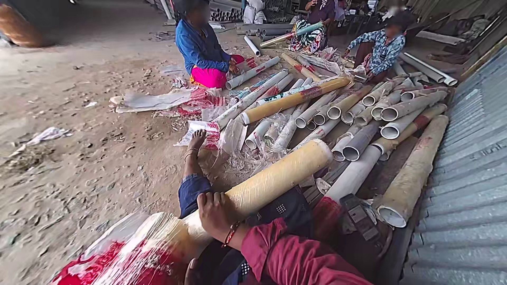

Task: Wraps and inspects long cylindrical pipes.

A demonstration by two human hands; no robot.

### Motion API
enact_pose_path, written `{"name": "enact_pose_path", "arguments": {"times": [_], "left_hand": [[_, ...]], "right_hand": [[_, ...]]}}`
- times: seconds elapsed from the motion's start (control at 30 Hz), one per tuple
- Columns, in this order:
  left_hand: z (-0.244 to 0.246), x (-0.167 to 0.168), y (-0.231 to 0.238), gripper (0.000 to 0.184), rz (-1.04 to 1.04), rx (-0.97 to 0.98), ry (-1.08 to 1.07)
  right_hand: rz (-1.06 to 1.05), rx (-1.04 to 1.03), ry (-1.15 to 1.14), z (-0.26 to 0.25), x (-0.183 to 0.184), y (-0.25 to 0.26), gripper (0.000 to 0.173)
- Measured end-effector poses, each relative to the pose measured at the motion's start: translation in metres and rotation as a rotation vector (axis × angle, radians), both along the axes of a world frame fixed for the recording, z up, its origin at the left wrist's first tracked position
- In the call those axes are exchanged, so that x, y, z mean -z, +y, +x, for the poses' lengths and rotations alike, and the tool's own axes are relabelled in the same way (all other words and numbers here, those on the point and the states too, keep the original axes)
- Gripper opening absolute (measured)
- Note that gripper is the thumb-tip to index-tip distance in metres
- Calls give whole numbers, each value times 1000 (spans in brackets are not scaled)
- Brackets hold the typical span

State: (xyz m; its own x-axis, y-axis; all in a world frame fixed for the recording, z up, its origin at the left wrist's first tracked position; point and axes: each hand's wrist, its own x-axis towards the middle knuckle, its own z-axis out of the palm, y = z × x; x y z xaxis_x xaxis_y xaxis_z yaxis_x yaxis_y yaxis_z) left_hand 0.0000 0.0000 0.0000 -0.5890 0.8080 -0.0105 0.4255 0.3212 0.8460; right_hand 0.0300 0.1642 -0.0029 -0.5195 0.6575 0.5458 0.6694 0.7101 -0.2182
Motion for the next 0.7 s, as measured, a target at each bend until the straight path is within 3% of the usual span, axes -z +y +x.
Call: {"name": "enact_pose_path", "arguments": {"times": [0.03,0.1,0.2,0.33,0.5,0.57,0.63,0.7], "left_hand": [[-18,21,3,44,107,-30,171],[-30,27,13,45,168,-63,216],[-17,13,17,37,180,-28,78],[-39,51,25,33,406,143,-52],[-34,44,24,40,312,112,152],[-36,41,18,39,346,117,127],[-28,12,11,39,263,68,-3],[-24,-1,2,40,271,-28,-80]], "right_hand": [[43,16,-48,-4,4,2,21],[11,0,-72,-7,3,7,24],[-152,-69,-121,-5,0,0,35],[-50,-69,-90,-8,4,10,32],[-118,-99,-115,-7,0,12,35],[-266,-148,-162,-2,-10,11,40],[-329,-209,-23,5,-11,10,38],[-274,-281,296,12,-5,9,30]]}}
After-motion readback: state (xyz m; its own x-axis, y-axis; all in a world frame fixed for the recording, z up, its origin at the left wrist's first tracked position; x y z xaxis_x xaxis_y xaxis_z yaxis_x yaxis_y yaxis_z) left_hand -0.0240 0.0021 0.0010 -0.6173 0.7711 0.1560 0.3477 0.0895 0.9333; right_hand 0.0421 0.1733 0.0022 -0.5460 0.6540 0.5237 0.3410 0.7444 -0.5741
